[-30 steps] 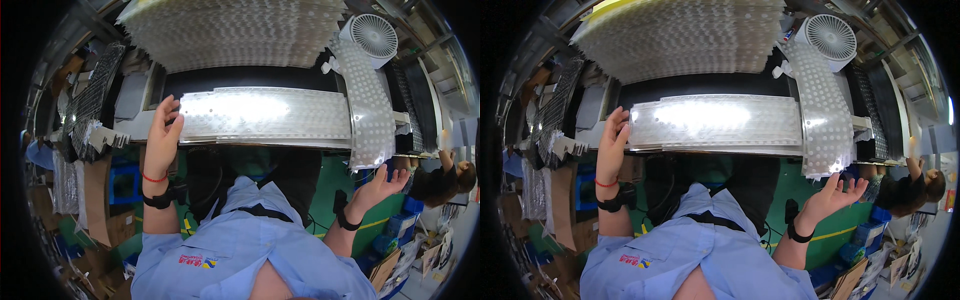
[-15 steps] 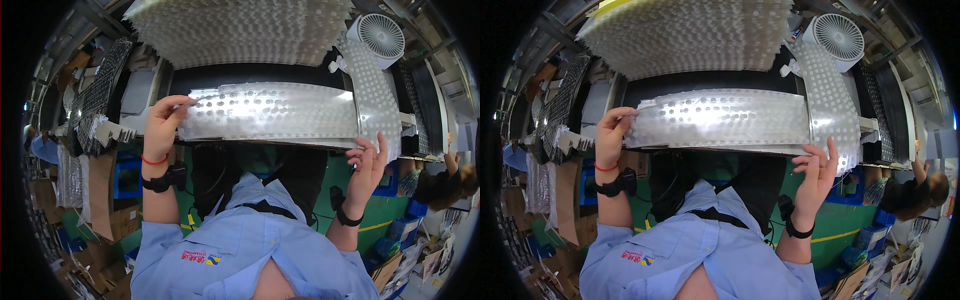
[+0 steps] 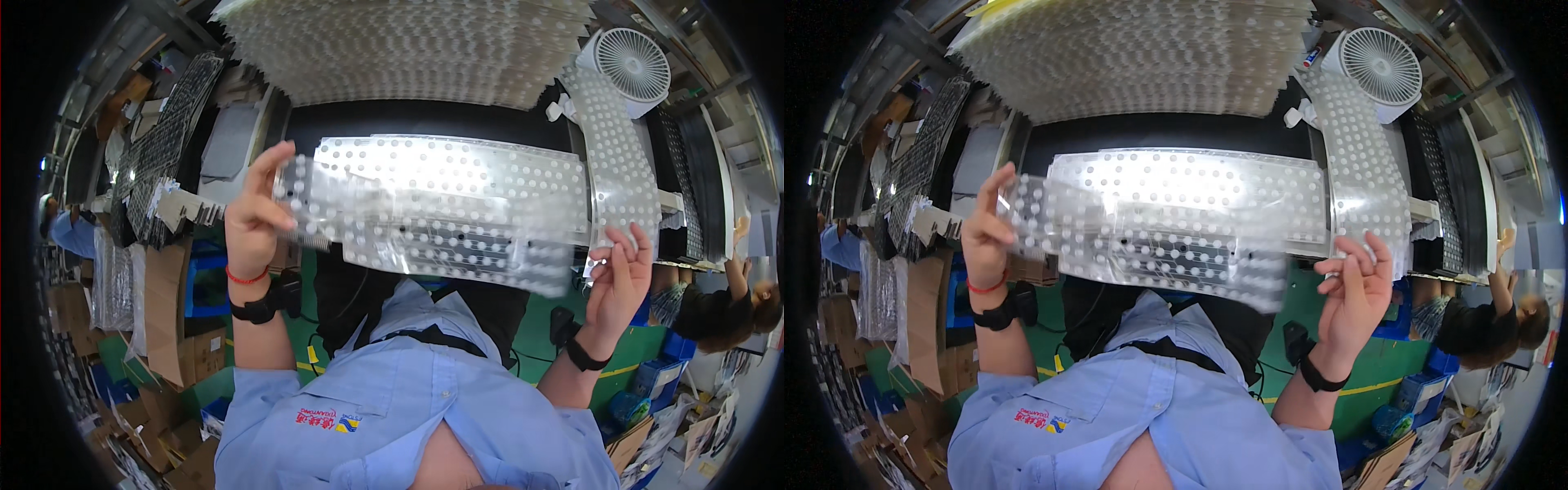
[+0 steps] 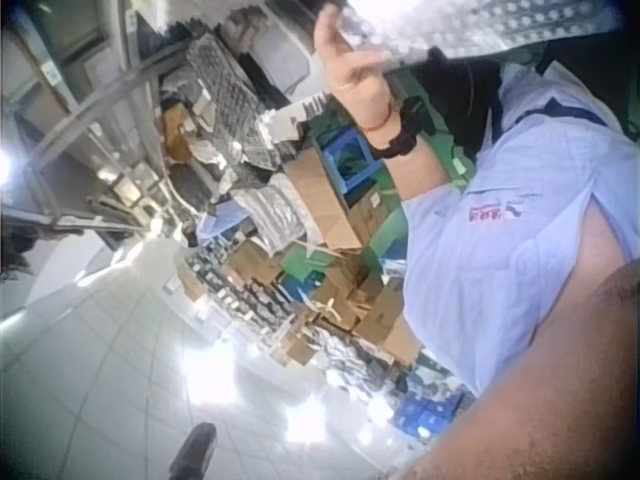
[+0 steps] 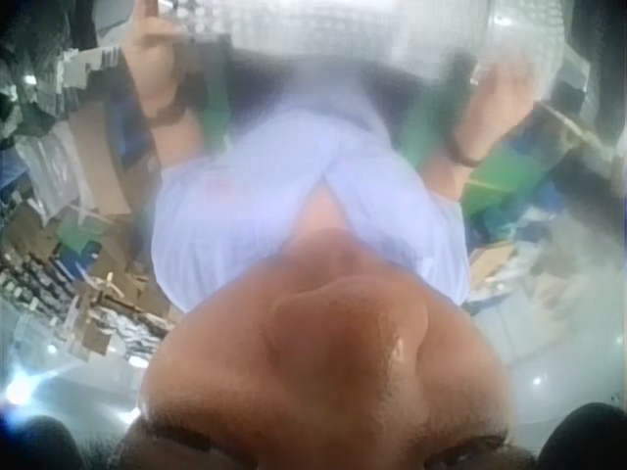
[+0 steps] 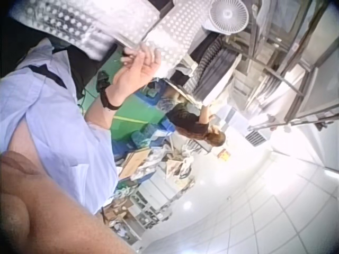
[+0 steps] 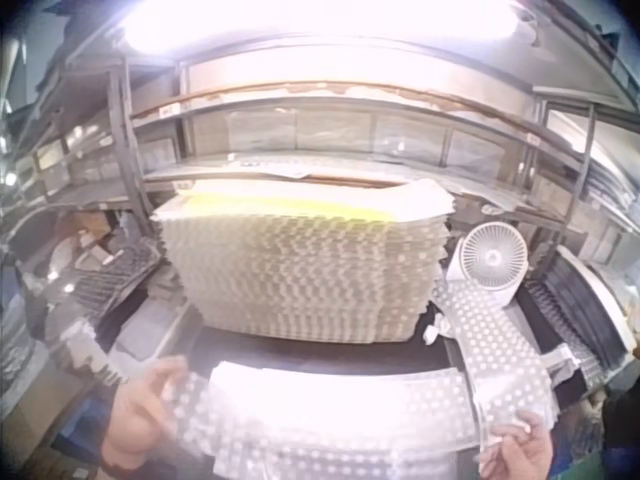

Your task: Inspecting and sorting translucent sheets with circular patterns.

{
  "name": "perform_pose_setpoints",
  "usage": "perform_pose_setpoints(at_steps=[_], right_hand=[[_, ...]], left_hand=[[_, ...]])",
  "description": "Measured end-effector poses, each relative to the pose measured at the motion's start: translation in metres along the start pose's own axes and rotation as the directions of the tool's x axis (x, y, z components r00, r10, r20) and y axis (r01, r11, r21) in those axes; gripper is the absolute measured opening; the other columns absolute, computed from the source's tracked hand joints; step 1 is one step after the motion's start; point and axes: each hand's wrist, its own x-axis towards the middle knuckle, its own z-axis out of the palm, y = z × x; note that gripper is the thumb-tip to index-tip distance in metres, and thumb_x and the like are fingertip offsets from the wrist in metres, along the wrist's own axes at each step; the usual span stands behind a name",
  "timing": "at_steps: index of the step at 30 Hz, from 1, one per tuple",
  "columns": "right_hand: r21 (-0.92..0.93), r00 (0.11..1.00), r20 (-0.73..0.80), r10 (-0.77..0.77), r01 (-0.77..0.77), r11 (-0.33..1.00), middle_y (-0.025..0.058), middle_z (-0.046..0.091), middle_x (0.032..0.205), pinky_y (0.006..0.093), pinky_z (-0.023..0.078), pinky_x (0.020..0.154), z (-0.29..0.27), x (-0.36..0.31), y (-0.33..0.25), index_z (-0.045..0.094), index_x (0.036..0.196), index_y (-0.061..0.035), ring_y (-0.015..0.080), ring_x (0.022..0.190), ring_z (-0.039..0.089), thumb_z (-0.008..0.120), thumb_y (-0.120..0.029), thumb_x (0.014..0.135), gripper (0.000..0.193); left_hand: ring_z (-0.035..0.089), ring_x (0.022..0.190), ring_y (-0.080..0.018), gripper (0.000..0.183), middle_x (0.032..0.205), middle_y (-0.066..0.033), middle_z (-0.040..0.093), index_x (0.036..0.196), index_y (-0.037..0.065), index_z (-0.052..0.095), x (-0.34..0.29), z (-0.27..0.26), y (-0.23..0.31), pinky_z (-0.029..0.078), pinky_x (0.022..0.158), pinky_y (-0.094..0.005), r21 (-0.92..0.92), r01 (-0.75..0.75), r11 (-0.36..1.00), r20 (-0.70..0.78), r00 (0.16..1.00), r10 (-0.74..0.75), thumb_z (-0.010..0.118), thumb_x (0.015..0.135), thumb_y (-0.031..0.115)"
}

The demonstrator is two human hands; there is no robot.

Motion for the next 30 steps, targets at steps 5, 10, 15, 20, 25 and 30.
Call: perform_pose_setpoints(at_steps=[5, 10, 15, 20, 25, 30], right_hand=[[-0.095, 0.980, -0.167, 0.105, -0.122, 0.988, 0.0141, 0.062, 0.110, 0.0216, 0.049, 0.066, 0.025, 0.015, 0.018, 0.045, 0.127, 0.0016, 0.0146, 0.081, 0.062, 0.057, -0.006, 0.092, 0.037], [-0.487, 0.985, -0.099, -0.138, 0.073, 0.870, 0.0094, 0.061, 0.101, 0.0256, 0.047, 0.075, 0.032, -0.035, 0.048, 0.056, 0.113, 0.0021, 0.0131, 0.085, 0.054, 0.059, -0.008, 0.090, 0.026], [-0.474, 0.968, 0.240, 0.077, 0.047, 0.879, 0.0120, 0.060, 0.114, 0.0333, 0.045, 0.090, 0.035, -0.074, 0.102, 0.058, 0.112, -0.0003, 0.0237, 0.107, 0.057, 0.065, -0.011, 0.083, 0.031], [-0.489, 0.840, 0.466, 0.278, -0.017, 0.872, 0.0187, 0.051, 0.133, 0.0384, 0.038, 0.103, 0.047, -0.069, 0.154, 0.050, 0.128, 0.0010, 0.0311, 0.125, 0.048, 0.069, -0.020, 0.082, 0.054], [-0.453, 0.679, 0.716, 0.161, 0.277, 0.847, 0.0240, 0.043, 0.139, 0.0406, 0.031, 0.109, 0.094, -0.055, 0.166, 0.039, 0.138, 0.0017, 0.0380, 0.132, 0.038, 0.069, -0.030, 0.081, 0.072], [-0.433, 0.644, 0.738, 0.200, 0.225, 0.873, 0.0192, 0.061, 0.109, 0.0402, 0.041, 0.095, 0.127, -0.053, 0.185, 0.066, 0.105, -0.0037, 0.0335, 0.110, 0.053, 0.066, -0.026, 0.085, 0.030]], left_hand=[[0.045, 0.127, -0.0304, 0.032, 0.139, -0.0184, 0.045, 0.072, 0.001, 0.068, 0.007, -0.001, -0.019, 0.036, 0.104, -0.0411, 0.195, 0.143, 0.970, 0.048, 0.987, -0.155, 0.043, 0.066, -0.018], [0.057, 0.095, -0.0186, 0.028, 0.107, -0.0114, 0.061, 0.080, -0.004, 0.067, -0.006, -0.012, -0.025, 0.044, 0.085, -0.0270, 0.343, 0.326, 0.881, -0.049, 0.943, -0.330, 0.042, 0.072, -0.016], [0.059, 0.088, -0.0161, 0.031, 0.093, -0.0077, 0.064, 0.086, -0.006, 0.068, -0.004, -0.005, -0.025, 0.044, 0.082, -0.0236, 0.380, 0.373, 0.846, -0.070, 0.924, -0.376, 0.041, 0.073, -0.015], [0.057, 0.087, -0.0148, 0.025, 0.092, -0.0066, 0.061, 0.084, -0.007, 0.066, 0.000, -0.005, -0.026, 0.043, 0.080, -0.0229, 0.301, 0.397, 0.867, -0.023, 0.912, -0.409, 0.044, 0.074, -0.013], [0.057, 0.089, -0.0148, 0.024, 0.094, -0.0061, 0.061, 0.084, -0.007, 0.067, -0.005, -0.010, -0.027, 0.043, 0.081, -0.0234, 0.227, 0.431, 0.873, -0.011, 0.898, -0.440, 0.047, 0.073, -0.013], [0.057, 0.088, -0.0150, 0.023, 0.094, -0.0065, 0.061, 0.085, -0.007, 0.067, -0.007, -0.013, -0.023, 0.043, 0.081, -0.0238, 0.223, 0.414, 0.883, 0.005, 0.905, -0.425, 0.048, 0.074, -0.013]])
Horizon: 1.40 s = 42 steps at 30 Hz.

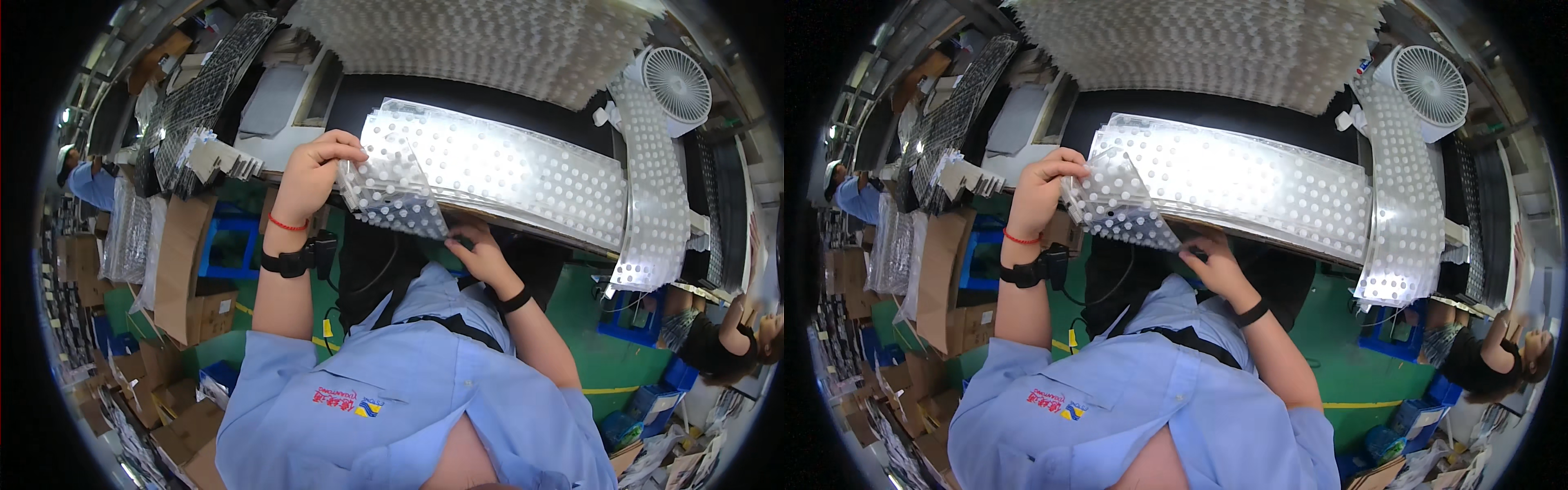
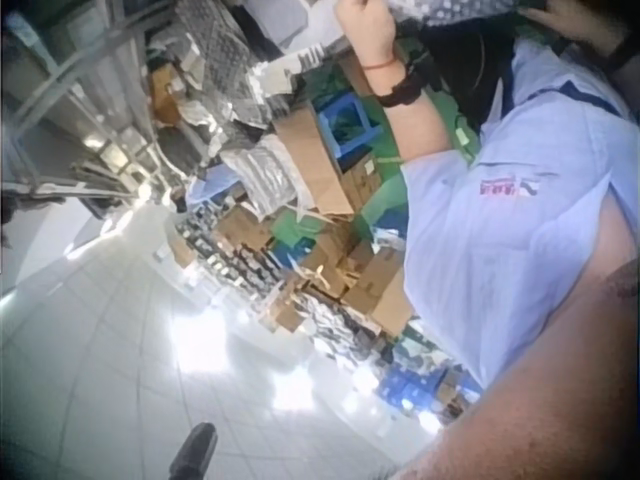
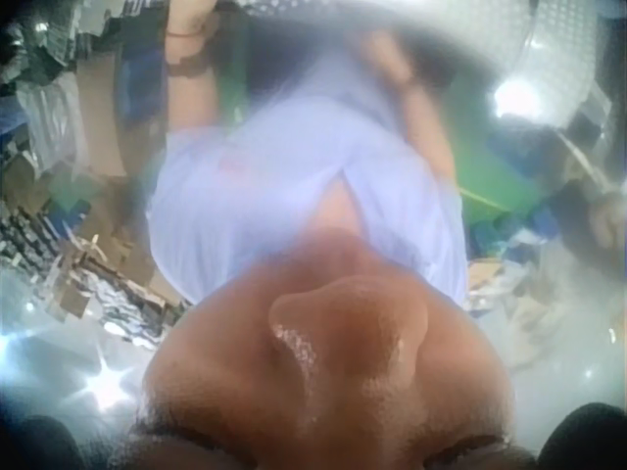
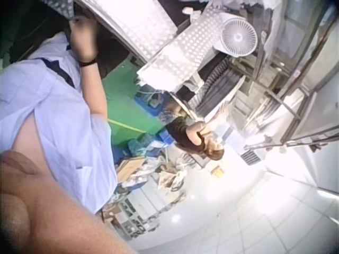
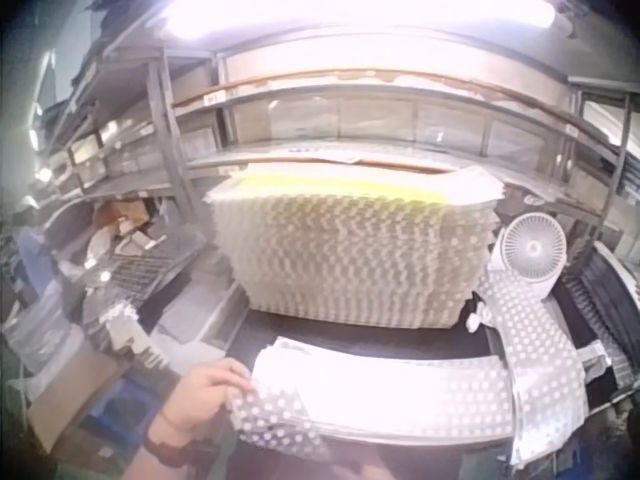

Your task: Inspecting and sorting translucent sheets with circular patterns.

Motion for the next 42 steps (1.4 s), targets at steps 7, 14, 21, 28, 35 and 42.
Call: perform_pose_setpoints(at_steps=[7, 14, 21, 28, 35, 42], right_hand=[[0.051, 0.978, -0.209, -0.006, 0.017, 0.999, 0.0134, 0.064, 0.083, 0.0297, 0.049, 0.066, -0.046, -0.028, -0.067, 0.063, 0.093, 0.0002, 0.0254, 0.072, 0.063, 0.059, -0.003, 0.087, 0.008], [-0.454, 0.863, -0.452, -0.225, -0.005, 0.891, 0.0087, 0.051, 0.063, 0.0341, 0.036, 0.054, -0.142, -0.037, -0.158, 0.070, 0.097, -0.0043, 0.0200, 0.057, 0.048, 0.066, -0.002, 0.082, 0.016], [-0.609, 0.829, -0.418, -0.371, 0.048, 0.791, 0.0091, 0.052, 0.064, 0.0312, 0.039, 0.056, -0.195, 0.041, -0.142, 0.069, 0.102, -0.0025, 0.0214, 0.059, 0.049, 0.069, -0.013, 0.082, 0.022], [-0.568, 0.909, -0.383, -0.166, -0.090, 0.818, 0.0142, 0.067, 0.091, 0.0318, 0.049, 0.075, -0.210, 0.032, -0.113, 0.065, 0.116, -0.0061, 0.0218, 0.080, 0.061, 0.081, -0.024, 0.069, 0.053], [-0.351, 0.859, -0.489, 0.155, -0.356, 0.866, 0.0041, 0.059, 0.082, 0.0266, 0.046, 0.074, -0.237, -0.016, -0.110, 0.061, 0.122, -0.0049, 0.0136, 0.075, 0.053, 0.078, -0.014, 0.072, 0.053], [0.267, 0.779, -0.529, 0.337, -0.224, 0.937, 0.0012, 0.060, 0.089, 0.0195, 0.044, 0.066, -0.208, -0.052, -0.065, 0.041, 0.138, 0.0008, 0.0051, 0.075, 0.053, 0.063, -0.004, 0.087, 0.056]], left_hand=[[0.059, 0.086, -0.0164, 0.031, 0.097, -0.0095, 0.061, 0.089, -0.008, 0.068, -0.021, -0.020, 0.001, 0.046, 0.080, -0.0251, -0.185, -0.046, 0.982, -0.132, 0.991, 0.022, 0.041, 0.076, -0.017], [0.055, 0.087, -0.0111, 0.028, 0.106, -0.0072, 0.057, 0.099, -0.006, 0.067, -0.011, 0.003, 0.014, 0.041, 0.075, -0.0201, -0.168, 0.005, 0.986, 0.003, 1.000, -0.005, 0.044, 0.082, -0.010], [0.053, 0.084, -0.0081, 0.028, 0.104, -0.0033, 0.059, 0.103, -0.006, 0.068, 0.032, 0.009, 0.017, 0.045, 0.073, -0.0203, -0.235, 0.207, 0.950, 0.007, 0.977, -0.211, 0.044, 0.088, -0.002], [0.057, 0.090, -0.0093, 0.027, 0.103, -0.0024, 0.062, 0.103, -0.005, 0.068, 0.035, 0.007, -0.002, 0.045, 0.078, -0.0206, -0.201, 0.291, 0.935, -0.071, 0.948, -0.310, 0.045, 0.090, 0.002], [0.057, 0.093, -0.0108, 0.023, 0.108, -0.0037, 0.059, 0.105, -0.009, 0.065, 0.025, 0.004, 0.000, 0.045, 0.080, -0.0212, -0.125, 0.150, 0.981, -0.063, 0.985, -0.159, 0.052, 0.089, -0.001], [0.054, 0.085, -0.0082, 0.022, 0.104, -0.0034, 0.058, 0.105, -0.008, 0.066, 0.017, 0.008, -0.004, 0.043, 0.076, -0.0213, -0.196, 0.163, 0.967, -0.125, 0.974, -0.189, 0.054, 0.088, -0.001]])
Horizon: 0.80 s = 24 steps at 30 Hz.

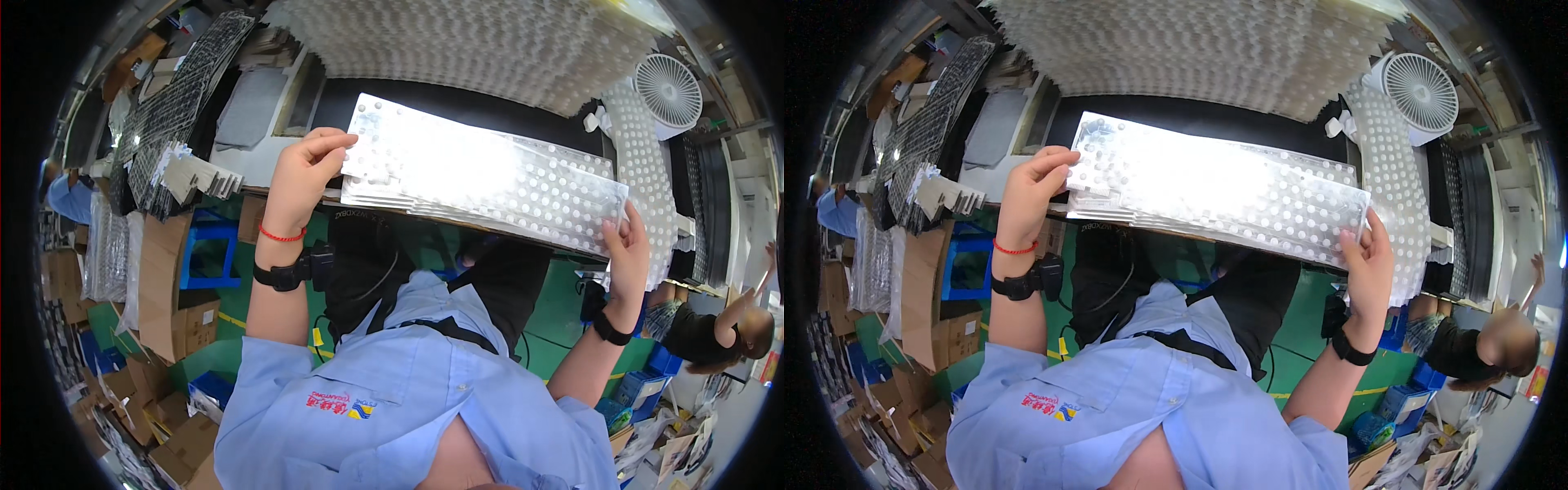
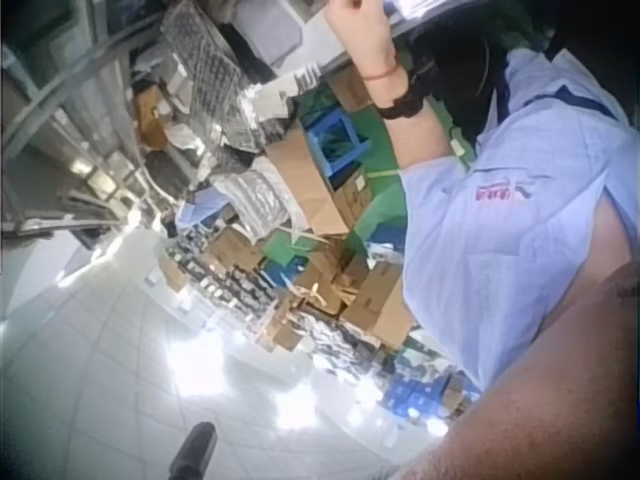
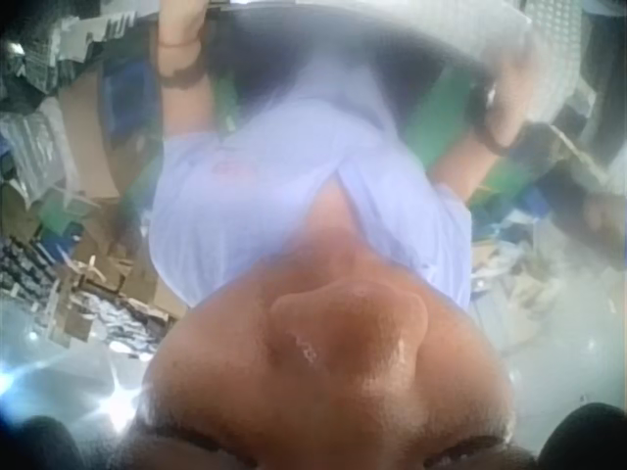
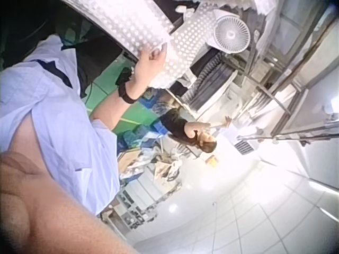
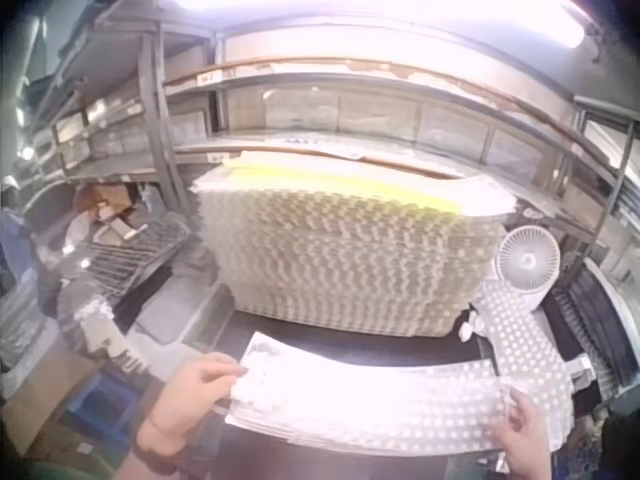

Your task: Inspecting and sorting translucent sheets with circular patterns.

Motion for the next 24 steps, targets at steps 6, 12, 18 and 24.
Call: perform_pose_setpoints(at_steps=[6, 12, 18, 24], right_hand=[[0.028, 0.939, -0.325, -0.116, 0.133, 0.991, 0.0032, 0.061, 0.090, 0.0180, 0.040, 0.050, 0.002, 0.017, -0.023, 0.046, 0.135, 0.0000, 0.0043, 0.065, 0.052, 0.061, -0.008, 0.090, 0.048], [-0.176, 0.948, -0.309, -0.080, 0.026, 0.984, 0.0067, 0.063, 0.096, 0.0195, 0.045, 0.053, 0.014, 0.038, -0.009, 0.058, 0.126, -0.0039, 0.0073, 0.067, 0.055, 0.064, -0.014, 0.089, 0.039], [-0.390, 0.967, -0.252, -0.036, -0.068, 0.918, 0.0202, 0.064, 0.107, 0.0282, 0.051, 0.062, 0.022, 0.028, -0.007, 0.057, 0.123, 0.0034, 0.0164, 0.078, 0.061, 0.064, -0.016, 0.088, 0.041], [-0.641, 0.950, -0.143, -0.278, 0.125, 0.757, 0.0246, 0.062, 0.111, 0.0368, 0.049, 0.084, 0.041, 0.012, -0.017, 0.057, 0.122, 0.0052, 0.0332, 0.100, 0.062, 0.064, -0.014, 0.086, 0.041]], left_hand=[[0.055, 0.081, -0.0083, 0.020, 0.103, -0.0029, 0.059, 0.103, -0.007, 0.067, -0.014, 0.005, 0.012, 0.046, 0.074, -0.0221, -0.026, -0.004, 1.000, 0.001, 1.000, 0.004, 0.055, 0.088, -0.002], [0.057, 0.082, -0.0089, 0.022, 0.104, -0.0033, 0.061, 0.112, -0.002, 0.061, -0.018, 0.003, 0.000, 0.047, 0.072, -0.0217, 0.023, 0.147, 0.989, 0.064, 0.987, -0.148, 0.053, 0.093, 0.006], [0.054, 0.082, -0.0075, 0.038, 0.106, -0.0036, 0.059, 0.130, 0.000, 0.048, -0.012, 0.008, 0.016, 0.045, 0.068, -0.0202, 0.072, 0.150, 0.986, -0.036, 0.988, -0.148, 0.052, 0.095, 0.014], [0.053, 0.080, -0.0062, 0.043, 0.105, -0.0029, 0.062, 0.133, -0.002, 0.045, 0.004, -0.002, 0.011, 0.043, 0.068, -0.0194, 0.177, 0.195, 0.965, 0.004, 0.980, -0.199, 0.055, 0.095, 0.016]])
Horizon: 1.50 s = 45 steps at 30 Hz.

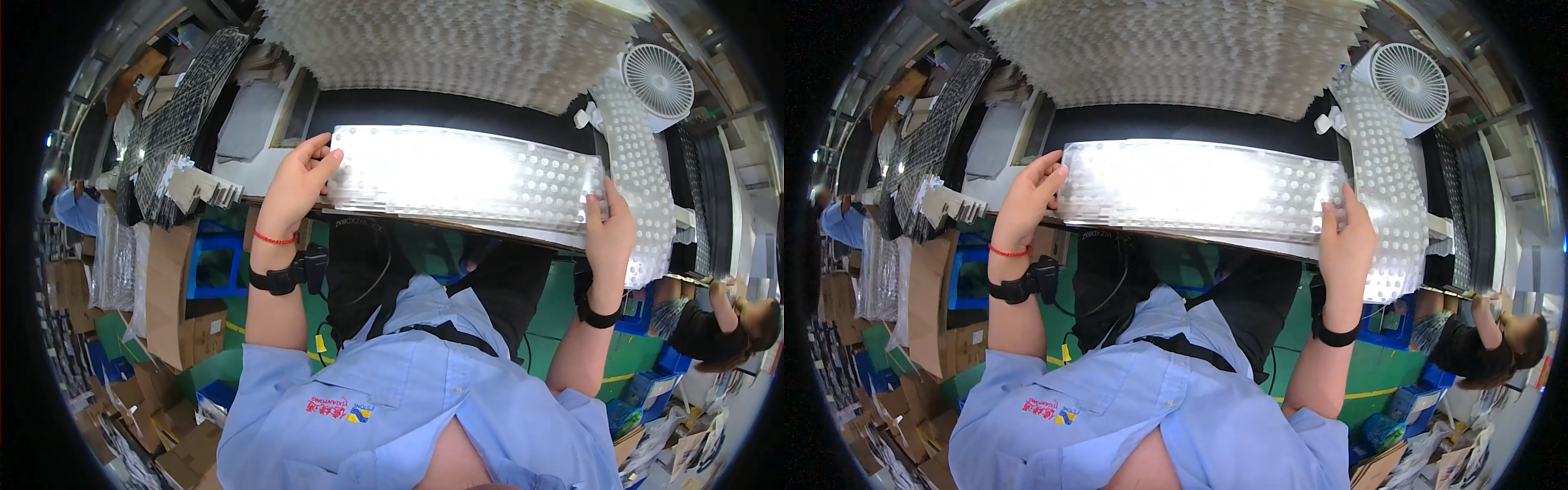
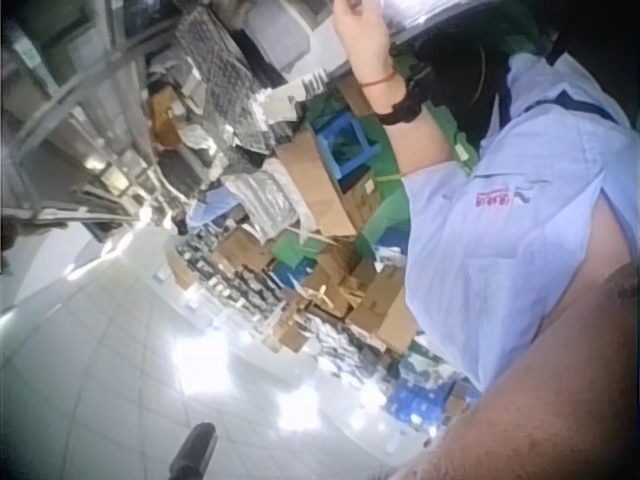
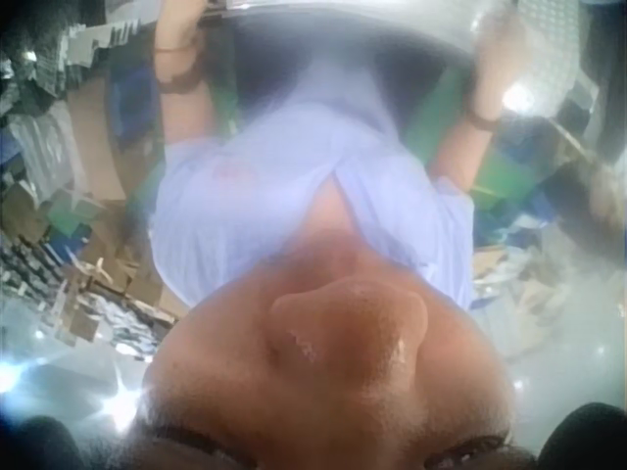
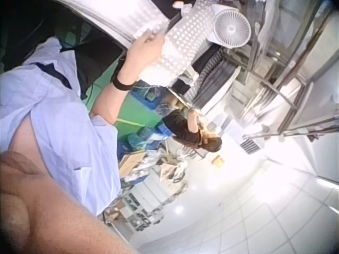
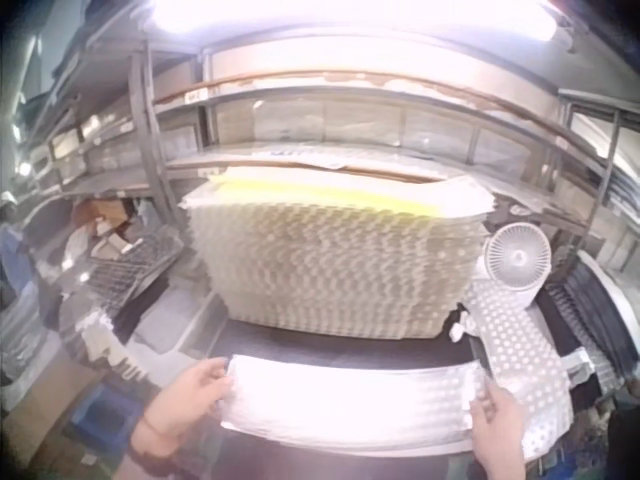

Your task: Inspecting and sorting translucent sheets with circular patterns.

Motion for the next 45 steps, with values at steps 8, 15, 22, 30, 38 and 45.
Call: perform_pose_setpoints(at_steps=[8, 15, 22, 30, 38, 45], right_hand=[[0.131, 0.977, -0.208, -0.056, 0.084, 0.988, 0.0132, 0.055, 0.110, 0.0285, 0.046, 0.073, -0.003, -0.040, -0.021, 0.053, 0.126, -0.0007, 0.0205, 0.098, 0.053, 0.068, -0.009, 0.083, 0.046], [0.598, 0.664, 0.747, -0.017, -0.662, 0.452, 0.0134, 0.062, 0.114, 0.0280, 0.050, 0.077, 0.019, -0.102, -0.022, 0.043, 0.134, -0.0010, 0.0160, 0.094, 0.061, 0.052, -0.022, 0.097, 0.043], [0.672, 0.675, 0.737, 0.046, -0.738, 0.061, 0.0109, 0.056, 0.119, 0.0327, 0.046, 0.089, 0.037, -0.123, -0.044, 0.023, 0.144, -0.0038, 0.0189, 0.108, 0.056, 0.061, -0.018, 0.093, 0.066], [0.825, 0.828, 0.561, 0.009, -0.558, -0.091, 0.0094, 0.055, 0.121, 0.0334, 0.042, 0.101, 0.038, -0.129, -0.053, 0.037, 0.131, 0.0005, 0.0154, 0.114, 0.053, 0.055, -0.002, 0.093, 0.042], [0.787, 0.784, 0.609, -0.120, -0.616, -0.035, 0.0090, 0.053, 0.130, 0.0312, 0.045, 0.096, -0.016, -0.125, -0.022, 0.032, 0.140, -0.0011, 0.0154, 0.115, 0.055, 0.052, -0.009, 0.095, 0.050], [0.902, 0.929, 0.337, -0.154, -0.365, -0.230, 0.0172, 0.047, 0.134, 0.0350, 0.049, 0.093, -0.061, -0.179, 0.032, 0.024, 0.144, 0.0022, 0.0255, 0.113, 0.057, 0.065, -0.033, 0.087, 0.078]], left_hand=[[0.059, 0.085, -0.0082, 0.029, 0.098, -0.0050, 0.064, 0.120, 0.000, 0.050, -0.006, -0.004, -0.007, 0.047, 0.076, -0.0235, -0.294, -0.110, 0.949, 0.017, 0.993, 0.120, 0.057, 0.093, 0.007], [0.057, 0.104, -0.0119, 0.052, 0.116, -0.0082, 0.058, 0.131, 0.001, 0.043, -0.055, 0.003, 0.007, 0.045, 0.089, -0.0264, -0.390, 0.021, 0.921, 0.363, 0.922, 0.133, 0.065, 0.083, 0.006], [0.055, 0.111, -0.0137, 0.081, 0.128, -0.0101, 0.054, 0.141, -0.003, 0.035, -0.073, 0.019, -0.009, 0.046, 0.091, -0.0287, -0.111, 0.224, 0.968, 0.898, 0.439, 0.002, 0.078, 0.077, 0.023], [0.050, 0.118, -0.0156, 0.078, 0.133, -0.0104, 0.052, 0.138, -0.006, 0.037, -0.057, 0.072, 0.003, 0.040, 0.100, -0.0294, -0.036, 0.177, 0.983, 0.980, 0.199, 0.000, 0.074, 0.082, 0.035], [0.054, 0.116, -0.0192, 0.042, 0.129, -0.0125, 0.053, 0.137, -0.002, 0.036, -0.052, 0.171, 0.047, 0.045, 0.097, -0.0338, -0.466, 0.402, 0.788, 0.714, 0.697, 0.066, 0.045, 0.097, 0.009], [0.055, 0.113, -0.0187, 0.047, 0.126, -0.0101, 0.053, 0.136, 0.005, 0.033, -0.049, 0.247, 0.081, 0.047, 0.095, -0.0346, -0.691, 0.315, 0.651, 0.580, 0.778, 0.240, 0.048, 0.092, -0.001]])
